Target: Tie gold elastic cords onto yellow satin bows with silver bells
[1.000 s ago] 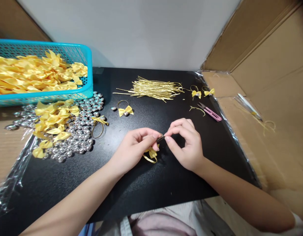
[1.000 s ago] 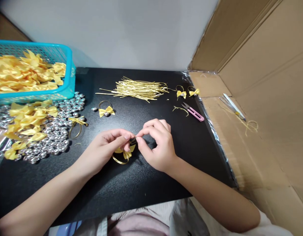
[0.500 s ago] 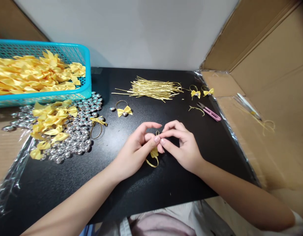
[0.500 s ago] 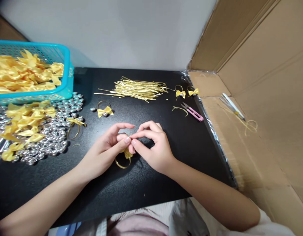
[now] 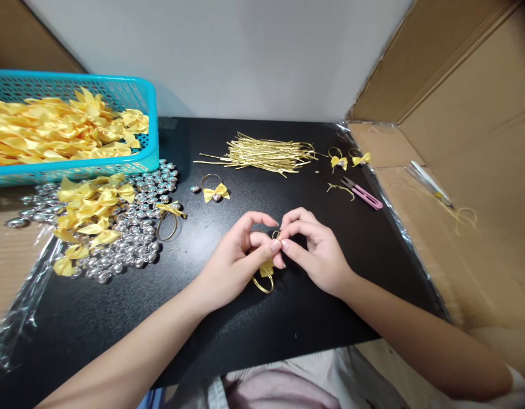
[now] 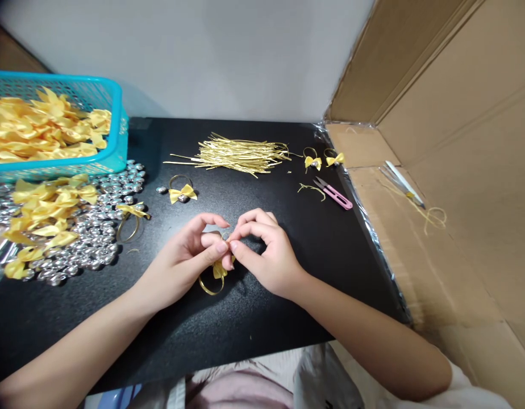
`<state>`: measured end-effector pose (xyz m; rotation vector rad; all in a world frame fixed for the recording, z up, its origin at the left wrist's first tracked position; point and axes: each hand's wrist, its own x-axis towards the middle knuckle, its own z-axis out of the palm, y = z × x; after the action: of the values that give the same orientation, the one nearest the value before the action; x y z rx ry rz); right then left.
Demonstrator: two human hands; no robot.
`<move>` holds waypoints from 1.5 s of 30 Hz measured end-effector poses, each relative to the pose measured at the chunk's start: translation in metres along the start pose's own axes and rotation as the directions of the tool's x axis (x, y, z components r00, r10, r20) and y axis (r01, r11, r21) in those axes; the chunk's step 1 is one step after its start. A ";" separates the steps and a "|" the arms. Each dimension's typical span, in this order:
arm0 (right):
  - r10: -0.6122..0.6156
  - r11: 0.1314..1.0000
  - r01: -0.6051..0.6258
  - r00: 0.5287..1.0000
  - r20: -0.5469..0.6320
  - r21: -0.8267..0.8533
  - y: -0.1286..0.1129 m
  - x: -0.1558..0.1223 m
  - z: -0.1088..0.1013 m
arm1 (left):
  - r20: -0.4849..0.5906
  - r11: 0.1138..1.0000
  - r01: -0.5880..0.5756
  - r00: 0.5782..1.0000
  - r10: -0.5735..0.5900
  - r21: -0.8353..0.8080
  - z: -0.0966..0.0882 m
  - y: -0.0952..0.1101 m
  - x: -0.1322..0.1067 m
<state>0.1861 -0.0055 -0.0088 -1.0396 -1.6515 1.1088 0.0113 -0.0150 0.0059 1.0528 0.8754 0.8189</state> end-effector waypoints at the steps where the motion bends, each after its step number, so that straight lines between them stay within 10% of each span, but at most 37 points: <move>1: -0.002 1.000 0.002 1.000 -0.006 -0.007 0.000 0.000 0.000 | -0.006 1.000 0.005 1.000 -0.005 -0.001 0.000 0.000 0.000; 25: -0.011 0.998 0.005 0.996 -0.090 -0.063 -0.001 -0.002 0.001 | -0.182 0.940 0.046 0.983 0.017 0.339 0.000 0.001 0.000; 45: -0.267 0.861 0.210 0.962 -0.059 -0.464 -0.004 0.000 0.000 | -0.111 0.802 0.012 0.991 0.068 0.597 -0.005 0.003 -0.002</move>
<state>0.1855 -0.0062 -0.0049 -1.1248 -1.9274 0.4896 0.0050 -0.0141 0.0083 1.5825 1.2789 0.6455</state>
